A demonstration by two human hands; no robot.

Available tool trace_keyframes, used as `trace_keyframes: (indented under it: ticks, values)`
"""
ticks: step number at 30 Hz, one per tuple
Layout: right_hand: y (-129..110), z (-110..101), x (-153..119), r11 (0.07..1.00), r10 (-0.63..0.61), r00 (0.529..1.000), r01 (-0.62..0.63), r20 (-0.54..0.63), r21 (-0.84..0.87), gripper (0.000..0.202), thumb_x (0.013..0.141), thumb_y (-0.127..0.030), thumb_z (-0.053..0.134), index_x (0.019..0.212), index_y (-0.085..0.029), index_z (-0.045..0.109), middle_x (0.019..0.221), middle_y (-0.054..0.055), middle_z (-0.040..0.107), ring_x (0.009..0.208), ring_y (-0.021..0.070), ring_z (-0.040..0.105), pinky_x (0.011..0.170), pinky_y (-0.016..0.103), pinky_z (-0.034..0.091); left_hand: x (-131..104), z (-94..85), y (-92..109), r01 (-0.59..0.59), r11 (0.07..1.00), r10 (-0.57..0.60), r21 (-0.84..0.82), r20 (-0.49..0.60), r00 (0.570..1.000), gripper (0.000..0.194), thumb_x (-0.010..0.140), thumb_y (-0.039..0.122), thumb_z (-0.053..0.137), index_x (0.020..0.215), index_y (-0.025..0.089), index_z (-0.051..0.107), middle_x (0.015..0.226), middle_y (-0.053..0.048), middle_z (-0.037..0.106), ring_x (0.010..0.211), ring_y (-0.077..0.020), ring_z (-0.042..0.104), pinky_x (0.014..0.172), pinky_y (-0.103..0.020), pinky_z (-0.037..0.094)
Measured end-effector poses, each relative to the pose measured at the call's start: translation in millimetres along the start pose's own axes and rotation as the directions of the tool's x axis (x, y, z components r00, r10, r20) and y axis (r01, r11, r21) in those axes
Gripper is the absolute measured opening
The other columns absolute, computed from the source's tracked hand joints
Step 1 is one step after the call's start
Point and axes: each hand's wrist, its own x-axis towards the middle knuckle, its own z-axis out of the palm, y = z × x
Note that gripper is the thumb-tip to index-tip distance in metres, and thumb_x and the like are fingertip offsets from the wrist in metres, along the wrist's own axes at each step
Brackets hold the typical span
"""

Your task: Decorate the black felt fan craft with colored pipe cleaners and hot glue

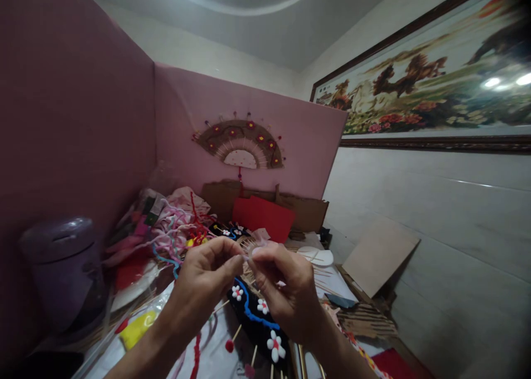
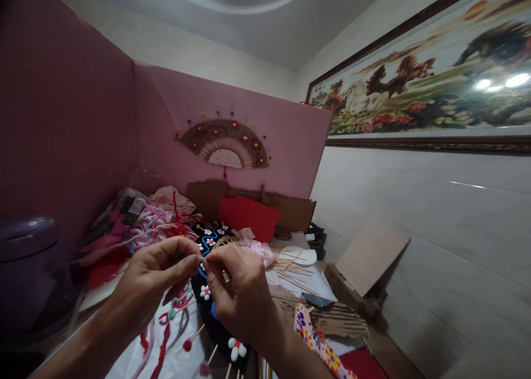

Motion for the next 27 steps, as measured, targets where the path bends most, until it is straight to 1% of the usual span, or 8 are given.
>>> trace_keyframes:
  ticks: [3,7,12,17,19,21,24,27]
  values:
    - [1.9,3.7,-1.6,0.997,-0.070,0.997,0.070,0.024,-0.035,0.010,0.084,-0.011,0.050,0.085,-0.018,0.056,0.073,0.002,0.060,0.065,0.0131,0.051,0.060,0.027,0.039,0.4,4.9,-5.8,0.120,0.964,-0.129,-0.236,-0.020,0.992,0.025,0.064,0.032,0.075,0.065,0.014,0.058,0.046,0.008,0.042,0.038,-0.0019,0.025,0.036,-0.014,0.017]
    - [6.6,12.4,-3.8,0.961,-0.186,0.980,0.198,0.078,-0.193,0.014,0.087,-0.010,0.044,0.080,-0.016,0.056,0.071,0.005,0.059,0.067,0.0158,0.052,0.061,0.029,0.038,-1.3,11.5,-13.1,0.213,0.869,-0.266,-0.447,-0.059,0.962,0.025,0.057,0.024,0.079,0.062,0.014,0.057,0.050,0.007,0.045,0.039,-0.0011,0.030,0.037,-0.013,0.023]
    - [6.9,11.7,-2.2,0.959,-0.149,0.986,0.163,0.075,-0.233,0.015,0.088,-0.013,0.044,0.080,-0.014,0.057,0.069,0.006,0.059,0.064,0.0159,0.052,0.059,0.029,0.037,-2.0,14.5,-13.5,0.220,0.829,-0.313,-0.513,-0.101,0.944,0.020,0.058,0.017,0.079,0.066,0.014,0.061,0.054,0.006,0.050,0.042,-0.0022,0.039,0.040,-0.012,0.030]
    - [4.1,-6.8,2.5,0.997,0.054,0.992,-0.059,0.118,0.040,0.012,0.089,-0.019,0.048,0.086,-0.017,0.060,0.068,0.000,0.057,0.058,0.0112,0.050,0.057,0.025,0.039,-0.8,8.5,-4.6,0.016,0.993,-0.018,-0.120,-0.016,1.000,0.013,0.070,0.028,0.072,0.074,0.016,0.071,0.054,0.001,0.056,0.045,-0.0058,0.042,0.042,-0.016,0.031]
    - [4.5,-11.9,3.5,0.996,0.056,0.988,-0.066,0.145,0.066,0.011,0.087,-0.018,0.050,0.084,-0.017,0.060,0.066,-0.001,0.056,0.057,0.0104,0.049,0.055,0.024,0.039,-0.6,5.2,-1.5,-0.170,0.974,0.171,0.146,0.009,0.985,0.009,0.073,0.025,0.068,0.072,0.017,0.072,0.057,-0.001,0.060,0.051,-0.0093,0.048,0.048,-0.019,0.037]
    - [5.4,-14.2,4.0,0.997,0.039,0.987,-0.048,0.158,0.054,0.009,0.086,-0.017,0.051,0.083,-0.018,0.060,0.067,0.000,0.057,0.059,0.0105,0.049,0.054,0.023,0.039,-0.6,2.3,0.5,-0.303,0.879,0.312,0.367,0.038,0.949,0.011,0.076,0.021,0.064,0.068,0.018,0.071,0.058,-0.001,0.061,0.054,-0.0111,0.049,0.051,-0.020,0.038]
    - [6.2,-14.6,4.3,0.999,0.028,0.986,-0.031,0.166,0.019,0.008,0.085,-0.016,0.053,0.085,-0.018,0.060,0.069,0.000,0.058,0.060,0.0107,0.050,0.053,0.023,0.039,-0.9,-1.6,3.3,-0.318,0.802,0.331,0.506,0.067,0.941,0.014,0.077,0.021,0.061,0.066,0.019,0.069,0.056,0.000,0.059,0.052,-0.0109,0.047,0.048,-0.020,0.036]
    - [5.9,-14.8,4.5,0.998,0.037,0.987,-0.044,0.155,0.037,0.006,0.086,-0.017,0.055,0.086,-0.018,0.060,0.071,0.001,0.060,0.060,0.0104,0.051,0.054,0.023,0.040,-1.8,-5.3,7.1,-0.245,0.863,0.203,0.441,0.142,0.969,0.013,0.078,0.026,0.062,0.070,0.018,0.069,0.058,0.000,0.058,0.052,-0.0105,0.046,0.046,-0.019,0.035]
